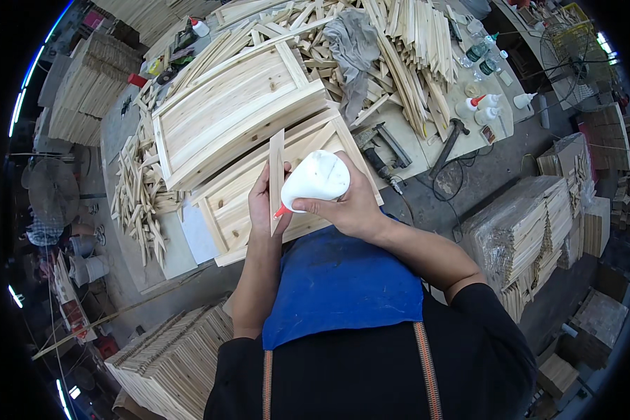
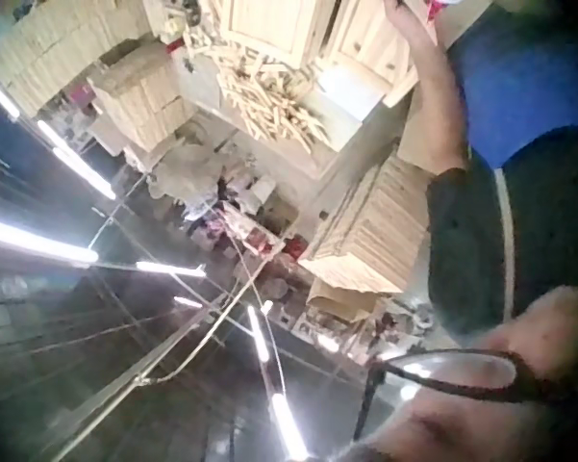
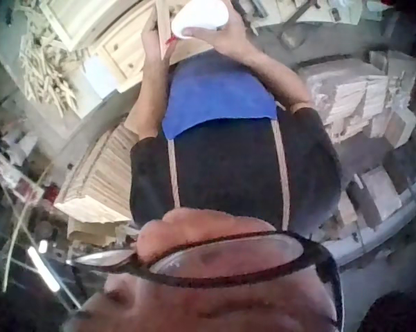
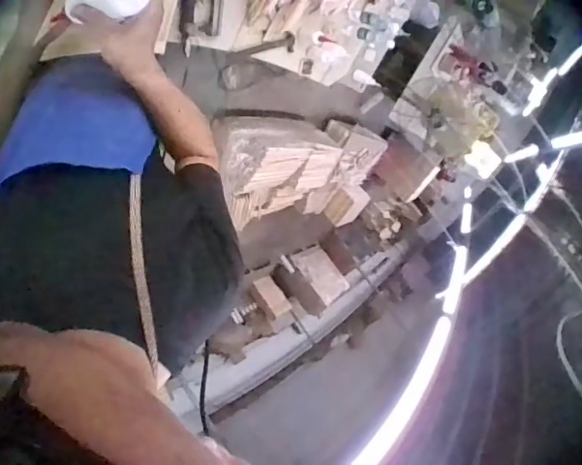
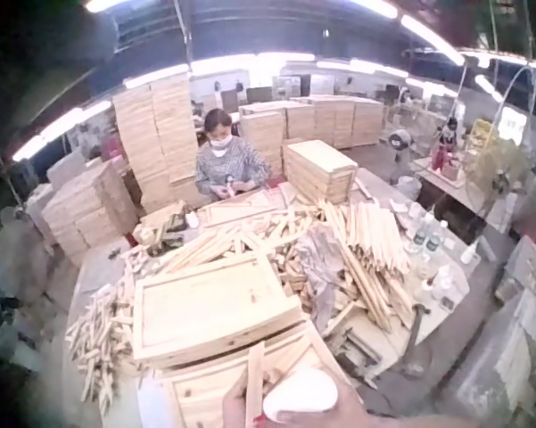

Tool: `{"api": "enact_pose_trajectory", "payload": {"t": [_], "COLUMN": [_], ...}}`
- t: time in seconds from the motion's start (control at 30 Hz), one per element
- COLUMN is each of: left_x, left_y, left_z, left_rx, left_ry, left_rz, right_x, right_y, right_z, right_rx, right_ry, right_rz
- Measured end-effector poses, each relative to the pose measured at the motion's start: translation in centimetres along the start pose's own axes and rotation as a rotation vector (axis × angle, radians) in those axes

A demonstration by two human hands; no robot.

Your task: Assembling decorative wooden boxes by gluing and nailing wooden slats onto a frame.

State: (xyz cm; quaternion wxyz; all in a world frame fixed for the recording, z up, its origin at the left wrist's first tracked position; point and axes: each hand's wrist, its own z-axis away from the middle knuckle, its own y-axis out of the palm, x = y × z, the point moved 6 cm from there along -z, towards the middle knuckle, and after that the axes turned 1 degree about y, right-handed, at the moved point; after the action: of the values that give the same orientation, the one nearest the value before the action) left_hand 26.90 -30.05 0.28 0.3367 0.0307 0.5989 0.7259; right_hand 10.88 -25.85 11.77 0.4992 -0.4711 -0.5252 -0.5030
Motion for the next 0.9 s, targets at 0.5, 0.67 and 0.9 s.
{"api": "enact_pose_trajectory", "payload": {"t": [0.5, 0.67, 0.9], "left_x": [1.7, 2.6, 2.3], "left_y": [1.1, 2.4, 2.9], "left_z": [1.1, 1.4, 2.6], "left_rx": [-0.006, 0.008, -0.011], "left_ry": [0.029, -0.001, 0.022], "left_rz": [0.030, 0.013, -0.029], "right_x": [-0.9, -0.6, -7.5], "right_y": [-4.6, -7.4, -17.0], "right_z": [-4.1, -5.7, -6.6], "right_rx": [-0.264, -0.403, -0.642], "right_ry": [-0.061, -0.133, 0.127], "right_rz": [-0.044, -0.059, -0.478]}}
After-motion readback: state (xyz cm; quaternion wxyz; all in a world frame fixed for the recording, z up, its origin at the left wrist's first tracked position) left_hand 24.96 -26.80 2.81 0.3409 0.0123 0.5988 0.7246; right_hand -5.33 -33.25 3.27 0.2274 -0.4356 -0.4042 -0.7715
